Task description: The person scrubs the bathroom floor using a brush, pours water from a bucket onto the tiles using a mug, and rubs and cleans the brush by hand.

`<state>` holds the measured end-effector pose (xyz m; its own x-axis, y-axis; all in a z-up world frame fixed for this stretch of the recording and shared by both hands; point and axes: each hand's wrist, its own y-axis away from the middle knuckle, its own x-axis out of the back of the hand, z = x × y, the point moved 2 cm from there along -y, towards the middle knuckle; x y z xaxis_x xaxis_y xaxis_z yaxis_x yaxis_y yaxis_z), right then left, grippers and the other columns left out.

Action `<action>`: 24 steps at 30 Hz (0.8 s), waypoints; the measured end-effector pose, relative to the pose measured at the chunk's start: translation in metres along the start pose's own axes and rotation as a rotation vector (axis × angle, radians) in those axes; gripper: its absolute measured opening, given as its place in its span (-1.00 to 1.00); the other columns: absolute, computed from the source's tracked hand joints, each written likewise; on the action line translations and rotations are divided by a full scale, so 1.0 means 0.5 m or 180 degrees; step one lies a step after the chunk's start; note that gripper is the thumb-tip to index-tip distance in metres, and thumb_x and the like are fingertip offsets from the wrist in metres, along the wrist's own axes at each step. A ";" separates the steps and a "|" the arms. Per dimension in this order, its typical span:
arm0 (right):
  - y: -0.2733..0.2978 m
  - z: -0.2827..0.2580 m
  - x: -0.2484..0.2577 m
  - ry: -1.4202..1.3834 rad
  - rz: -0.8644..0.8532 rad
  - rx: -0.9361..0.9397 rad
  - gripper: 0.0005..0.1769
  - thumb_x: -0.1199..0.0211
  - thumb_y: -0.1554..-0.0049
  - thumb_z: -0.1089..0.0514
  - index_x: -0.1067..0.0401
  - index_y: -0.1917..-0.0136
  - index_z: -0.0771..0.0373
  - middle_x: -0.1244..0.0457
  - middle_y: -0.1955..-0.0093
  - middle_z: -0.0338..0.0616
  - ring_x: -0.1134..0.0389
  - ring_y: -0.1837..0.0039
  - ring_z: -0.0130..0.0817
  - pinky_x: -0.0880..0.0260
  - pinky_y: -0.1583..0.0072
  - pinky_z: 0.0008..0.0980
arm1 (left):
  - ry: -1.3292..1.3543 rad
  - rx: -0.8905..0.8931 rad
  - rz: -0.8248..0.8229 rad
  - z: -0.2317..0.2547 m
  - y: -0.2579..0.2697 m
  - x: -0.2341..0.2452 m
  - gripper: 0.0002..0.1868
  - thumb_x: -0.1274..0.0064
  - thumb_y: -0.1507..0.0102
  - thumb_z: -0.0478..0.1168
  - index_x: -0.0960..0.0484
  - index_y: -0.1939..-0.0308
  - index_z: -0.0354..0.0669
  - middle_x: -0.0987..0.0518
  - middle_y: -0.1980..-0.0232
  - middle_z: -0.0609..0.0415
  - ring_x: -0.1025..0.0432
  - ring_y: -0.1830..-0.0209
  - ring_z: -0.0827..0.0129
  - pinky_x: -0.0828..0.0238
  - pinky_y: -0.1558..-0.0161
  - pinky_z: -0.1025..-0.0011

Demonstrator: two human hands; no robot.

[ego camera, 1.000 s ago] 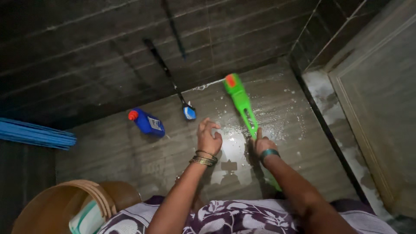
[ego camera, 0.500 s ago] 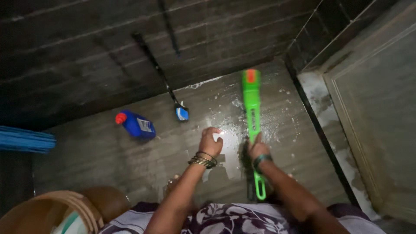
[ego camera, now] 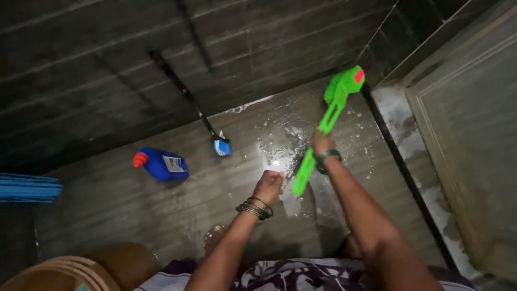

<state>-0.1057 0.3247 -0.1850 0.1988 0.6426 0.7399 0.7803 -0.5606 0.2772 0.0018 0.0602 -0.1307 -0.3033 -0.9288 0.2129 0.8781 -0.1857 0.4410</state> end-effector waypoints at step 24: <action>0.125 -0.145 -0.378 -0.0489 -0.1183 0.0605 -0.30 -0.09 -0.19 -0.03 0.02 -0.43 0.40 -0.23 -0.33 0.32 -0.36 -0.28 0.13 -0.44 -0.21 -0.03 | -0.1240 -0.0285 -0.0164 -0.206 -0.017 0.209 -0.64 0.11 -0.32 -0.06 -0.52 -0.09 -0.18 -0.62 0.07 -0.25 -0.53 0.10 -0.08 -0.45 0.06 0.05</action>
<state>-0.1374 0.1306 -0.2630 -0.0411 0.8607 0.5075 0.9077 -0.1801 0.3790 0.0007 -0.0685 -0.2022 -0.4503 -0.7296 0.5147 0.8816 -0.2720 0.3857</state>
